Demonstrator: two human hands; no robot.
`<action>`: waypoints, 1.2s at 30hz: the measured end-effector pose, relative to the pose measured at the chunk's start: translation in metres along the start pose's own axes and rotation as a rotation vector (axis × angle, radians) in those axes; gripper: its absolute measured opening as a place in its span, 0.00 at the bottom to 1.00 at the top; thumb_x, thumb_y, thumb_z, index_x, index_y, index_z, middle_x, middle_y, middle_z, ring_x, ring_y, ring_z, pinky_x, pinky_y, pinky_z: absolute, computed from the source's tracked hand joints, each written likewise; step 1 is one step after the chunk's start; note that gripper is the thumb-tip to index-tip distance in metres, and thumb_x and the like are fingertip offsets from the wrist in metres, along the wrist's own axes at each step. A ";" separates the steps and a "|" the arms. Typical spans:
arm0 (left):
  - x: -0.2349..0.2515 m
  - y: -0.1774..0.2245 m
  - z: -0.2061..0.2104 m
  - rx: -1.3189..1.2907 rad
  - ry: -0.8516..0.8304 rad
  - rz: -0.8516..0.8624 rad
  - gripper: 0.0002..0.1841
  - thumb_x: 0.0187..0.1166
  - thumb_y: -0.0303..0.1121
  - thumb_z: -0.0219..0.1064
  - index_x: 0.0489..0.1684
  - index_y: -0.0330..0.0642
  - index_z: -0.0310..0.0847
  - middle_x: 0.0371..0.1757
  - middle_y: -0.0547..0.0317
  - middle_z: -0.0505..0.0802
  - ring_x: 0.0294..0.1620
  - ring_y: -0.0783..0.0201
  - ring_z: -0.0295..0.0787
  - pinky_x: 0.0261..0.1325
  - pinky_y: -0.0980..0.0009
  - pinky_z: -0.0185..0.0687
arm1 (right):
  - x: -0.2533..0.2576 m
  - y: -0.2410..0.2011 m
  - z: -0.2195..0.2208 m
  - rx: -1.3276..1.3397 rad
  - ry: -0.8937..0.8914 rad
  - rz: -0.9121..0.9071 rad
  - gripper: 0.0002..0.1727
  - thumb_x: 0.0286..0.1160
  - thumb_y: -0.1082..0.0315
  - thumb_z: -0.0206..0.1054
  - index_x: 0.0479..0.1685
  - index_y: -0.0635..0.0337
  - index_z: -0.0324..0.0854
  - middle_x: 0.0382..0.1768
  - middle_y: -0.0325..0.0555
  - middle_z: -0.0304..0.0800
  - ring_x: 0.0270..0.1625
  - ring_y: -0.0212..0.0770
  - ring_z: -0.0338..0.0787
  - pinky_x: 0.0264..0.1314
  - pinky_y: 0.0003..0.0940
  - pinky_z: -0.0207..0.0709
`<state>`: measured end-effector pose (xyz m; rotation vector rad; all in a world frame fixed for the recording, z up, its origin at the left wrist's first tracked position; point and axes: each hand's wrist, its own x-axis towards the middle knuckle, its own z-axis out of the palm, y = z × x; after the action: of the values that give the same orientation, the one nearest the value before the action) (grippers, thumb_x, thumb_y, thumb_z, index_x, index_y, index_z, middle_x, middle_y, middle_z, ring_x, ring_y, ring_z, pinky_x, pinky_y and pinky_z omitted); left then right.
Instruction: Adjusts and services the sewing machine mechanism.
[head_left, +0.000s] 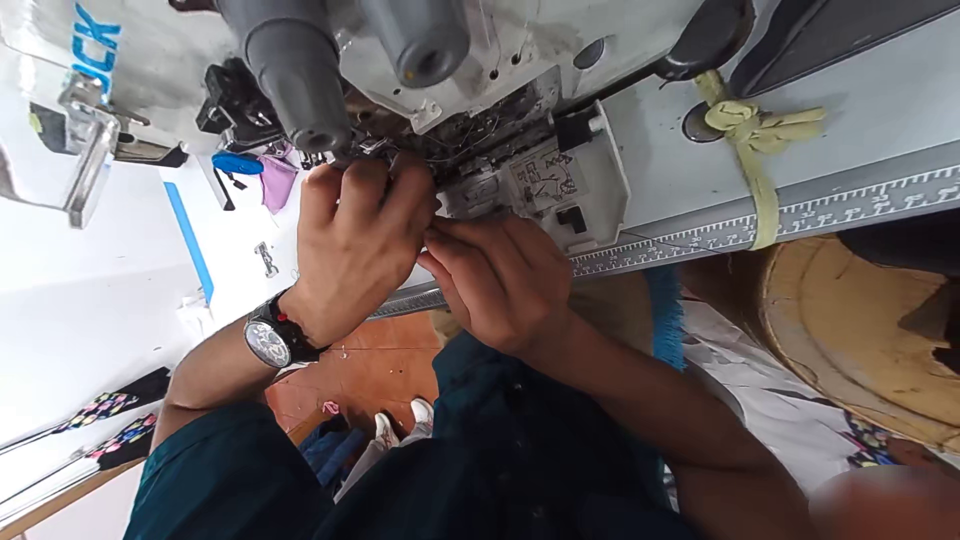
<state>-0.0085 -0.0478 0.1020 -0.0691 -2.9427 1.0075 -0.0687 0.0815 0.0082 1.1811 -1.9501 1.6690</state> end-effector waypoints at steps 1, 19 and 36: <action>0.001 0.001 -0.001 0.013 -0.009 0.000 0.12 0.87 0.28 0.56 0.56 0.41 0.86 0.55 0.47 0.87 0.48 0.46 0.78 0.52 0.52 0.64 | 0.000 0.000 0.000 0.007 -0.007 -0.003 0.08 0.79 0.66 0.72 0.41 0.61 0.93 0.41 0.50 0.97 0.40 0.43 0.92 0.44 0.32 0.82; 0.006 0.004 -0.008 0.056 -0.099 0.008 0.12 0.88 0.25 0.55 0.57 0.37 0.84 0.56 0.45 0.86 0.46 0.46 0.77 0.48 0.52 0.64 | -0.022 0.021 0.000 0.009 -0.126 -0.286 0.06 0.84 0.72 0.64 0.45 0.58 0.87 0.49 0.47 0.98 0.57 0.44 0.95 0.57 0.36 0.84; -0.052 0.049 0.000 -1.438 0.363 -0.243 0.05 0.81 0.28 0.71 0.46 0.35 0.87 0.42 0.54 0.95 0.46 0.70 0.92 0.52 0.75 0.89 | -0.050 -0.002 -0.051 0.248 -0.158 0.106 0.18 0.77 0.58 0.76 0.57 0.59 0.83 0.50 0.51 0.92 0.56 0.43 0.91 0.63 0.36 0.84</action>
<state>0.0449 -0.0122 0.0710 0.0698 -2.5389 -1.0868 -0.0500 0.1477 -0.0115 1.3555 -1.9712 1.9731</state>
